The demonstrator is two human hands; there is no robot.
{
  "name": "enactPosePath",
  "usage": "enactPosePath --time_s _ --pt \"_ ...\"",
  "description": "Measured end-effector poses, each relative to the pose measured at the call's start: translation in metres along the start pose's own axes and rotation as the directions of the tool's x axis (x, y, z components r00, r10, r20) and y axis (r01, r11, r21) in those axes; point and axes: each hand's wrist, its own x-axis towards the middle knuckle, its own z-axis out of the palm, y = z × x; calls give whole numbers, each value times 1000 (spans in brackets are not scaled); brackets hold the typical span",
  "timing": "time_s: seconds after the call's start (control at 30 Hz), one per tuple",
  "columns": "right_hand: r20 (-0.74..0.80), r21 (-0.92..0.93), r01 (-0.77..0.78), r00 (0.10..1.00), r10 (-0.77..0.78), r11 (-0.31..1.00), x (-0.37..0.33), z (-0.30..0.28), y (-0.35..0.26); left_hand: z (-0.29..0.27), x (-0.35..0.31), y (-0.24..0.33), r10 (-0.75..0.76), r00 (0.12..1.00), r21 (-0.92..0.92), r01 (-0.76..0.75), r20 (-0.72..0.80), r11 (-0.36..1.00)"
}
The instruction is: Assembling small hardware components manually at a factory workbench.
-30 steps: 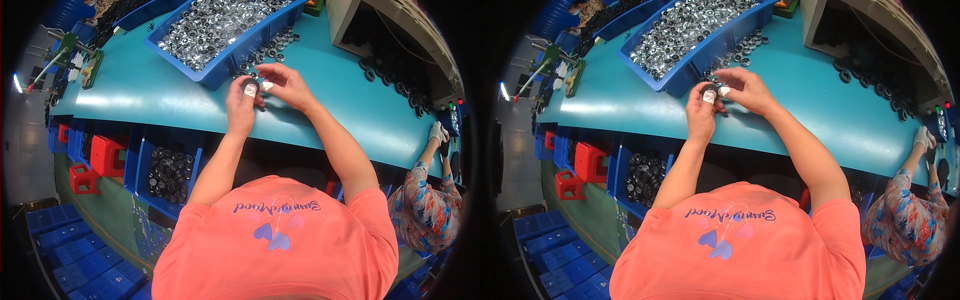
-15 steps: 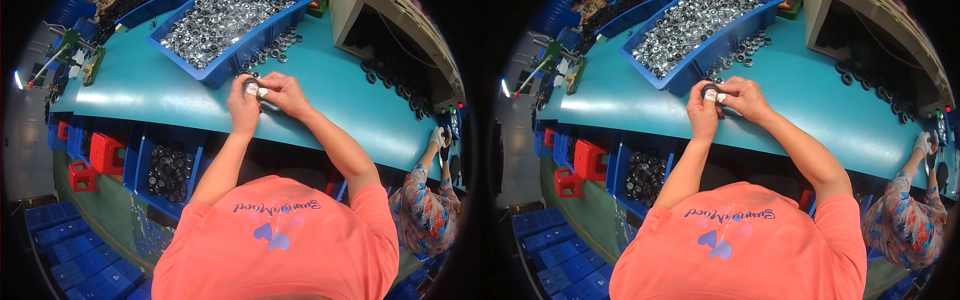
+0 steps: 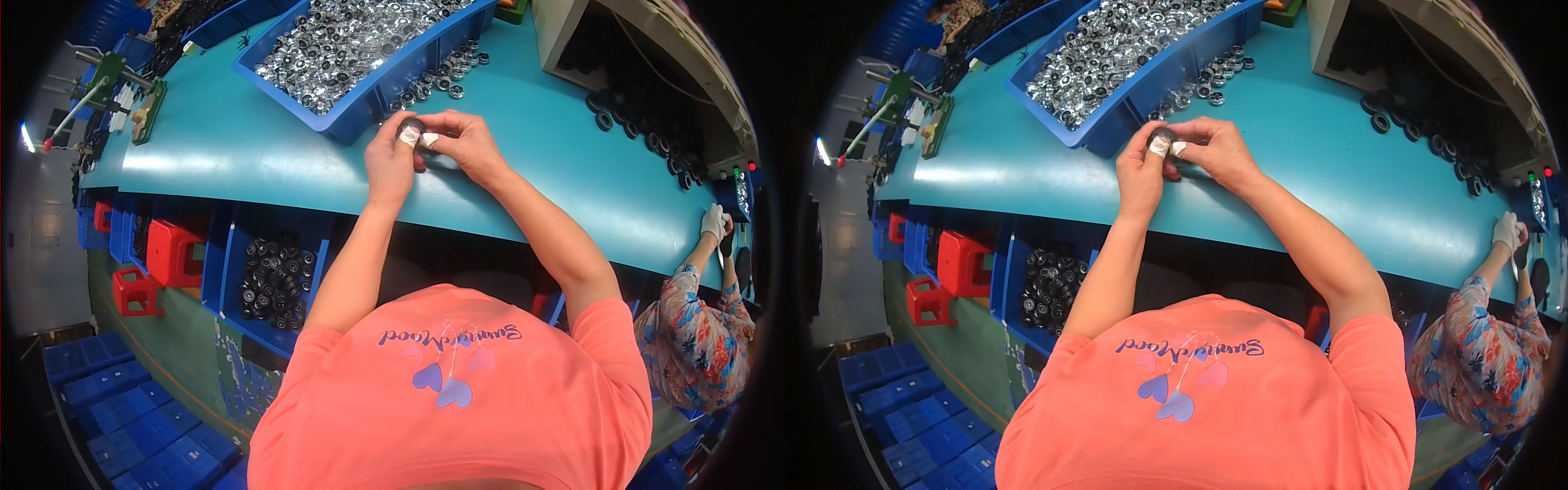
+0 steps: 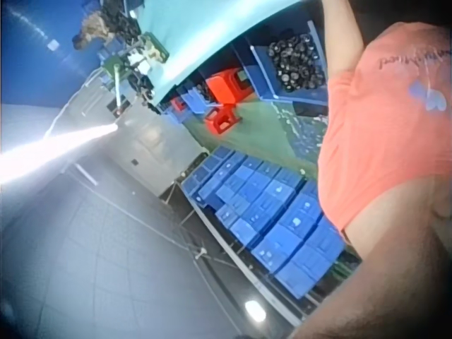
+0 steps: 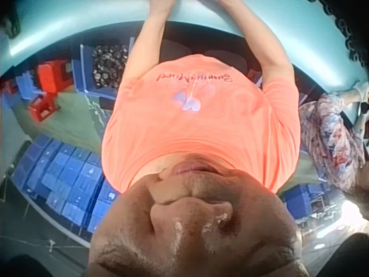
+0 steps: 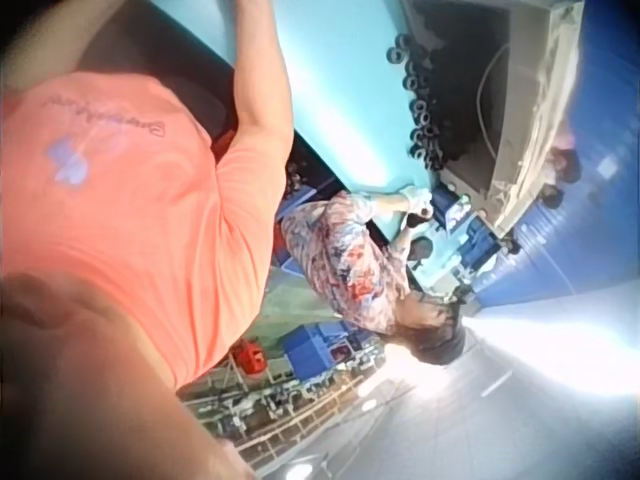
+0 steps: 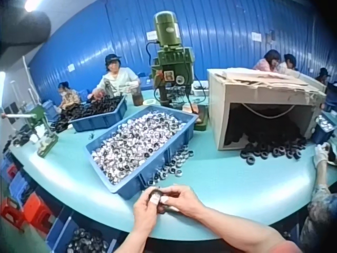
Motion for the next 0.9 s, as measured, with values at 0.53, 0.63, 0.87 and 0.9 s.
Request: enactPosePath --time_s 0.53,0.63,0.87,0.9 --pt "-33 54 -80 996 82 995 4 2 -4 -5 2 7 -48 996 -109 56 74 992" --pt "-10 116 -107 994 109 987 6 -6 -4 -9 3 -1 -33 989 -54 41 145 998" --pt "22 105 -104 994 102 989 5 -5 3 -5 1 -5 -13 986 44 6 165 999" --pt "28 96 -98 995 95 991 5 -5 6 -3 0 -8 57 984 86 -73 172 994"
